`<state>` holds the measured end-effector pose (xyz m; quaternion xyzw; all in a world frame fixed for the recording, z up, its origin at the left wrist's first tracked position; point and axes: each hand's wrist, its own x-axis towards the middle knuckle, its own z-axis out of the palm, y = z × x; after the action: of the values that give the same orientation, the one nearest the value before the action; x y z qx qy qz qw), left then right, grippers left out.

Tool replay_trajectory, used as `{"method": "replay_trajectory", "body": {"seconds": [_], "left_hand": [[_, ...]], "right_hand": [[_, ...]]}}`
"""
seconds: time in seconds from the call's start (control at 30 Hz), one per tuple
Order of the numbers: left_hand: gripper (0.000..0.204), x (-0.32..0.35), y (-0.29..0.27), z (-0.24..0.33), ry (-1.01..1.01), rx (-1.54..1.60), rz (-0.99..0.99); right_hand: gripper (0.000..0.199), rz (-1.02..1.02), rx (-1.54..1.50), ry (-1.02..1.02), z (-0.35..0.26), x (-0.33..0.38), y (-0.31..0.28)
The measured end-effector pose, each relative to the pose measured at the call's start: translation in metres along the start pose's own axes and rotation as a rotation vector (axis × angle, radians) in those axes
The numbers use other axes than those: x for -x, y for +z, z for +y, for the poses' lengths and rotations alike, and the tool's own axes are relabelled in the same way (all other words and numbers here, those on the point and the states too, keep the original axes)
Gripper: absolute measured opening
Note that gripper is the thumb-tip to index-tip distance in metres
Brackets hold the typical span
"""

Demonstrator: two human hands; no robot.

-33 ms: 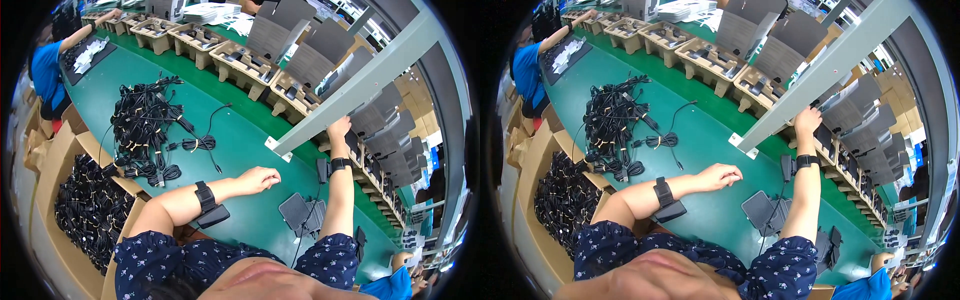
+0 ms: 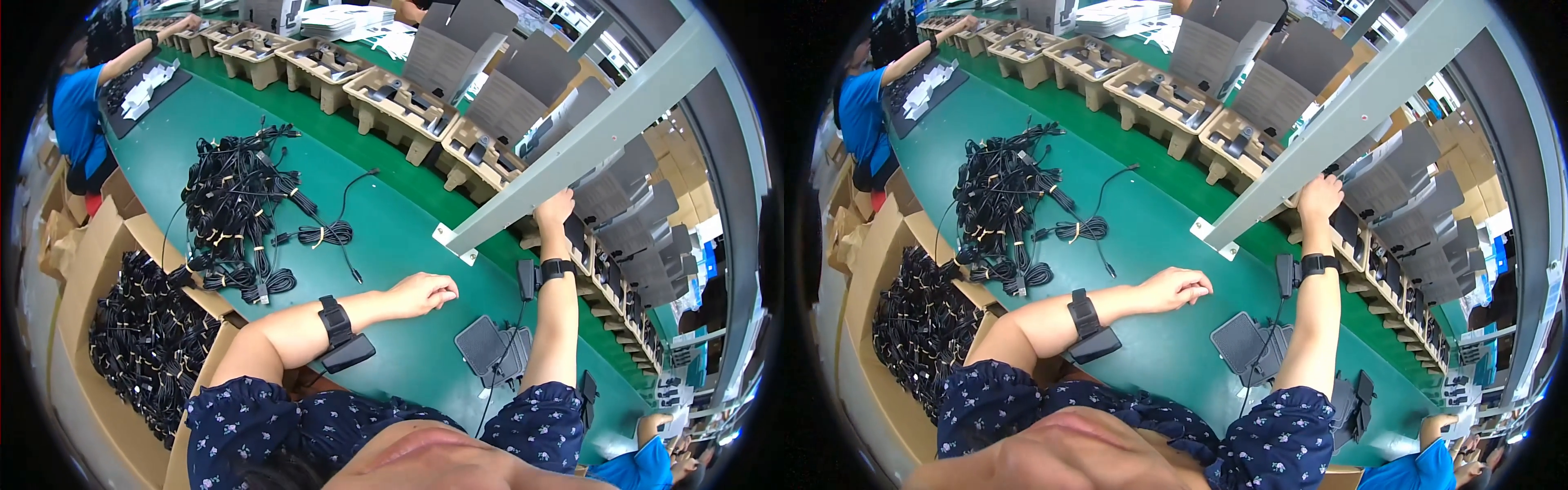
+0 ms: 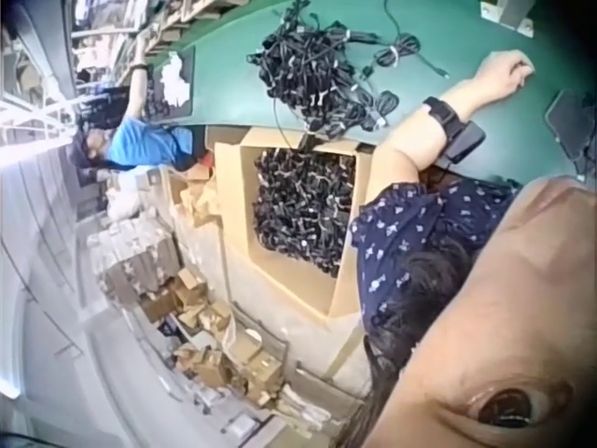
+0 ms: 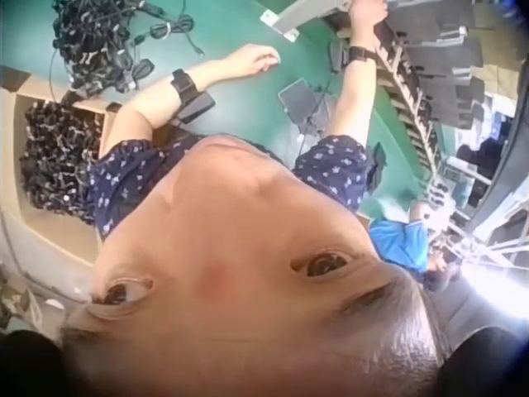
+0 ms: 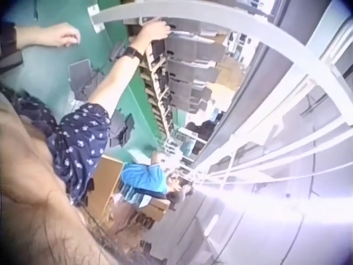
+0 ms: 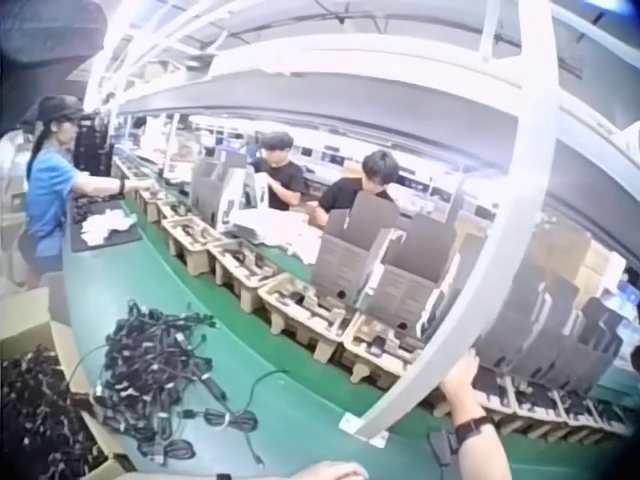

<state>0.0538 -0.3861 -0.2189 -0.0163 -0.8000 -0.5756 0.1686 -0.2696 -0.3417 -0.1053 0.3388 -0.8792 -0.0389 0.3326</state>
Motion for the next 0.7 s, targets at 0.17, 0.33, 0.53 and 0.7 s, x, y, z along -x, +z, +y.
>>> {"method": "replay_trajectory", "body": {"seconds": [0.17, 0.33, 0.53, 0.7], "left_hand": [[0.016, 0.000, 0.001, 0.003, -0.020, -0.002, -0.021], [0.016, 0.001, -0.001, 0.002, -0.018, -0.006, -0.014], [0.016, 0.001, 0.000, 0.000, -0.001, -0.005, -0.016], [0.014, 0.000, 0.002, -0.004, 0.013, -0.005, -0.015]], "right_hand": [[0.032, -0.060, -0.325, 0.348, 0.002, -0.008, 0.014], [0.027, -0.027, -0.347, 0.213, 0.010, -0.009, 0.025], [0.013, -0.050, -0.318, -0.084, 0.030, 0.015, 0.015], [0.019, 0.079, -0.513, 0.007, 0.035, 0.022, 0.023]]}}
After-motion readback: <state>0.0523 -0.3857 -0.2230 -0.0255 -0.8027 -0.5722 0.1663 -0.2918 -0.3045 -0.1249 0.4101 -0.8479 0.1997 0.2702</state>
